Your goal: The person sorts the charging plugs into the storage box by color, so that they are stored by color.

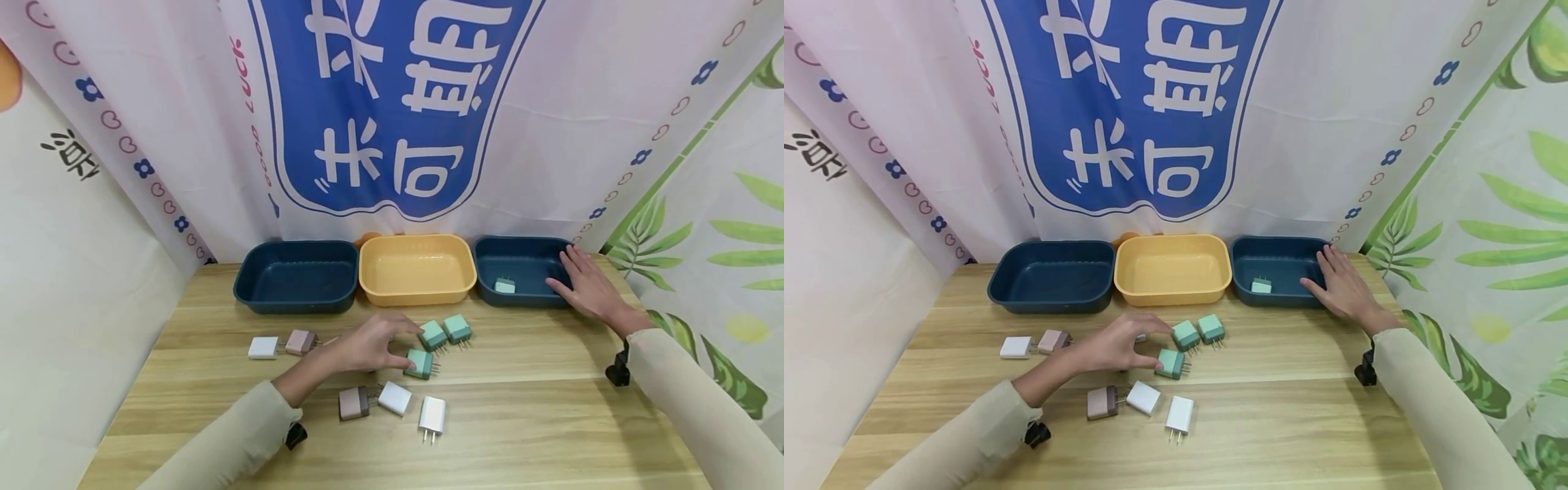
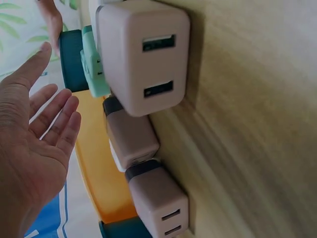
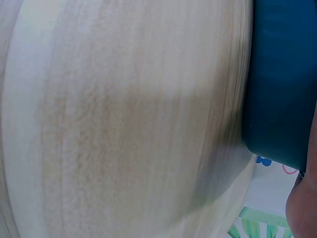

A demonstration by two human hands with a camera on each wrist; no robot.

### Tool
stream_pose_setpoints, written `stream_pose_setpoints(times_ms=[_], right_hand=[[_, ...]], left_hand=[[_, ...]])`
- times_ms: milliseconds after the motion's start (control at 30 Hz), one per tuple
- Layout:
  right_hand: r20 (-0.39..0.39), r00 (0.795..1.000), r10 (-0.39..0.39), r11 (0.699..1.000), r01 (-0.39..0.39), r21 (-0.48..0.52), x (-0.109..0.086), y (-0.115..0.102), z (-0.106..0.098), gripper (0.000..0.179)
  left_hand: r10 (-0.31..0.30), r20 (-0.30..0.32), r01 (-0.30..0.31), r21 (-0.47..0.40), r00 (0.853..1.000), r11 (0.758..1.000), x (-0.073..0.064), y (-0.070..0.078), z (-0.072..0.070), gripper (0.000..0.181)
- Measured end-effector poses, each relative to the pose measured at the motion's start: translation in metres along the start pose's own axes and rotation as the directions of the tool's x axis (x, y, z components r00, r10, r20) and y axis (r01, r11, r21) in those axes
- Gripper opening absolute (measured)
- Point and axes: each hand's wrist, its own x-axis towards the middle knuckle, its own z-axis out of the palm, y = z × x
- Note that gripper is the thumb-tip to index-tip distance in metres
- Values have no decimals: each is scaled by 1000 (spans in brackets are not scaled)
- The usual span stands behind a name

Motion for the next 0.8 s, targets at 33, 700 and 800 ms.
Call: stream_pose_setpoints(times_ms=[33,700,800], right_hand=[[-1,1000,-1,1000,1,3,0,0,0,92],[-24,999,-24,1000,24,7,-3,0,2,90],[-36,999,-21,1000,21,9,-3,1,2,91]], left_hand=[[-5,4,5,0,1000,1000,0,0,1,58],[-27,20,26,37,999,999,-2,-1,28,56],[-27,17,26,31,999,999,0,-2,30,55]])
